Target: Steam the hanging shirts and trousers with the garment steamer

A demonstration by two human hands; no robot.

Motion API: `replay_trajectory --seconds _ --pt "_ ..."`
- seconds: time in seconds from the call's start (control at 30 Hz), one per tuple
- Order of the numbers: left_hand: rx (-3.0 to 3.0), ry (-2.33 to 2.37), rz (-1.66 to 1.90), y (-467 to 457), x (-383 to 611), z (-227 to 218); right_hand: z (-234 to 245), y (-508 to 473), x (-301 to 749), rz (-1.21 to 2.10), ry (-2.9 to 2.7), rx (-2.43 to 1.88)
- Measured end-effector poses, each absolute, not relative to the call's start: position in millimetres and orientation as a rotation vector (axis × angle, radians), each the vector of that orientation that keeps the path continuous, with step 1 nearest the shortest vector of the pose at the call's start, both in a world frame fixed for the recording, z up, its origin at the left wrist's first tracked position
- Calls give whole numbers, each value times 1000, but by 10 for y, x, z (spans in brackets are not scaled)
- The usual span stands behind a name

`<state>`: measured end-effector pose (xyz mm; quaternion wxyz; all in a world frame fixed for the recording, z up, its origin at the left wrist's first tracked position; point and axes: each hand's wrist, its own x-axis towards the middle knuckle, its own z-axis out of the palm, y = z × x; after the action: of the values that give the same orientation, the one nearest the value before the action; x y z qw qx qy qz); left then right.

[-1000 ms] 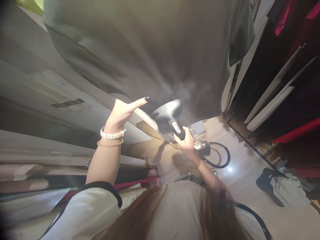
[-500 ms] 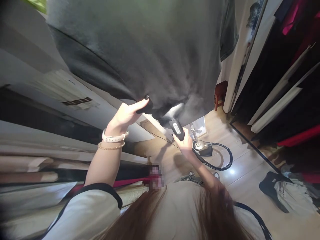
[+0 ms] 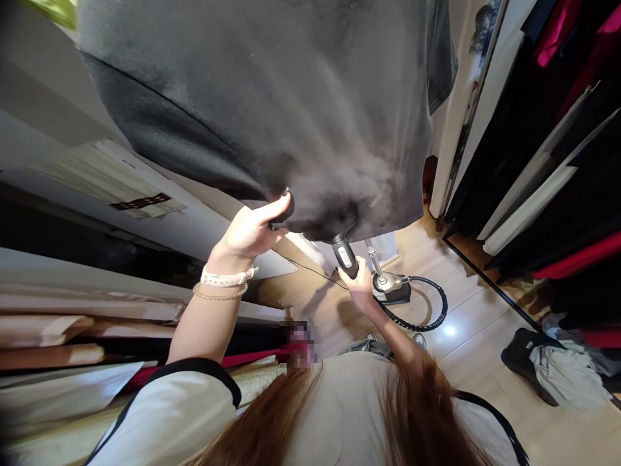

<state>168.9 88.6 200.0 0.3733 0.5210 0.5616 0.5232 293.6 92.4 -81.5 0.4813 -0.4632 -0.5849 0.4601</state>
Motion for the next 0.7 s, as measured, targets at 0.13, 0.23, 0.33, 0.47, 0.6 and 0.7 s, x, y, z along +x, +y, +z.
replay_trajectory --seconds 0.13,0.23,0.33,0.47,0.6,0.7 --pt "1108 1346 1390 897 1770 2049 -887 934 2947 1137 -1415 -1169" --pt "1062 1255 1374 930 1786 2058 -928 950 2967 1160 -1402 -1190" --pt "1021 1194 1332 963 1792 2061 -973 973 2991 1146 -1407 -1240" --pt "981 1183 1275 999 1777 2078 -1088 967 3007 1147 -1423 -1278" --pt "1010 1140 1251 1025 1692 2085 -1274 852 3025 1117 -1476 -1329" --pt "1105 1238 1313 1040 1614 2041 -1434 732 3106 1112 -1506 -1381"
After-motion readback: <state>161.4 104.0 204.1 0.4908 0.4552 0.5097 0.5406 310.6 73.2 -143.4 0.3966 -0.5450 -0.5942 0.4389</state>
